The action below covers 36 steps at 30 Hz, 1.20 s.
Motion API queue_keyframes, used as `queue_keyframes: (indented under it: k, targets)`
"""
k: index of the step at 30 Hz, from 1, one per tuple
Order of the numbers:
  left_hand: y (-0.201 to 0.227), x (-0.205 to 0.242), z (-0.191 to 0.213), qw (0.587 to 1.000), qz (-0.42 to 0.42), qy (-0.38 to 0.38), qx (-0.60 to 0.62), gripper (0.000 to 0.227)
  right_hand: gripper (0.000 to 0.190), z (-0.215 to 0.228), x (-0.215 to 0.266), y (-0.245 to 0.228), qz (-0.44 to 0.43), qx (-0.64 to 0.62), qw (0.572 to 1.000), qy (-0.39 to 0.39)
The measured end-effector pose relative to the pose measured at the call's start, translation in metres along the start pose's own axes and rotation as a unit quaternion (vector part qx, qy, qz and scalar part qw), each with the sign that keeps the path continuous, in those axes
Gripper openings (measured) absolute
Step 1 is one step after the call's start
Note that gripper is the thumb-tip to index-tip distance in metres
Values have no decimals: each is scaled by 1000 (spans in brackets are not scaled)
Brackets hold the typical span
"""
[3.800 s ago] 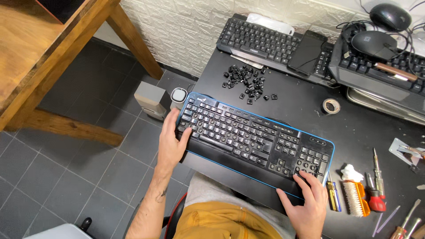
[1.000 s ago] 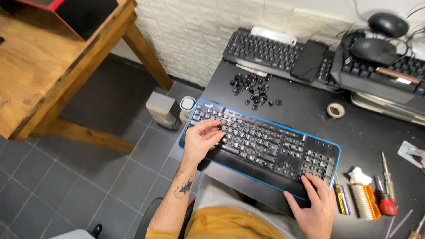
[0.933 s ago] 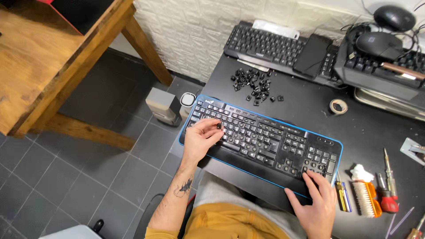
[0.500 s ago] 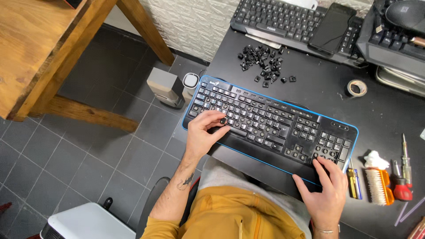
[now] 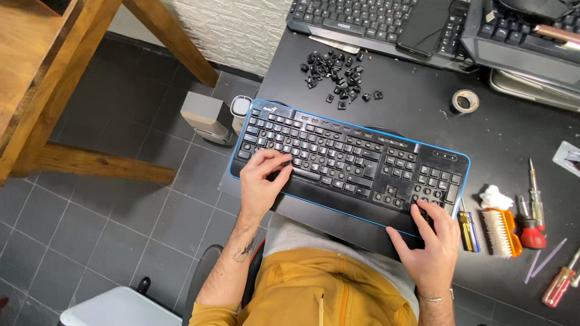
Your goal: The person assembles a keyboard by placing black keycaps onto the keyboard base one by one. They pick keycaps from a pile on the desk and press them into place across the keyboard, working systematically from left to right.
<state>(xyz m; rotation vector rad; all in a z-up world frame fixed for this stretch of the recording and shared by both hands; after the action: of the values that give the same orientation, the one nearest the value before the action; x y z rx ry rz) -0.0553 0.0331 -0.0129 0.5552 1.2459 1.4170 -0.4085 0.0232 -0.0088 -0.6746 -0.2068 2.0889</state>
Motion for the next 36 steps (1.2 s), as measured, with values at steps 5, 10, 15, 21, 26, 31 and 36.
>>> queue_keyframes:
  k: [5, 10, 15, 21, 26, 31, 36]
  targets:
    - [1, 1, -2, 999, -35, -4, -28, 23, 56, 0, -2, 0, -9, 6, 1000, -9]
    - [-4, 2, -3, 1000, -11, -4, 8, 30, 56, 1, -3, 0, -10, 0, 1000, -10]
    - [2, 0, -3, 999, -32, -8, -28, 19, 52, 1, -5, -5, 2, 34, 999, -17]
    - [10, 0, -6, 997, -61, -10, -44, 19, 56, 0, -1, -9, -24, 114, 993, -6]
    - [12, 2, -7, 995, -67, -14, -70, 19, 55, 0, -3, -10, -35, 119, 992, -11]
    - [21, -5, -10, 994, -64, -19, -91, 18, 54, 0, -5, -10, -43, 126, 991, -23]
    - [47, -38, -25, 981, -112, -87, -132, 13, 60, 5, -1, -9, -41, 96, 994, 13]
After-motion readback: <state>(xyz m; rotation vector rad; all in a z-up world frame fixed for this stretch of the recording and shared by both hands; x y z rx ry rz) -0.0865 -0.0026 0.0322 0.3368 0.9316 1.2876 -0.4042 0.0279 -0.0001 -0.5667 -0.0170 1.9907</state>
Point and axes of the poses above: each hand's wrist, its own x-axis away from the middle knuckle, its own z-axis out of the back of the hand, y = z × x, the point moved 10 cm from there along -x, towards the middle knuckle, and after that the axes turned 9 degrees about -y, right-handed, at the moved point
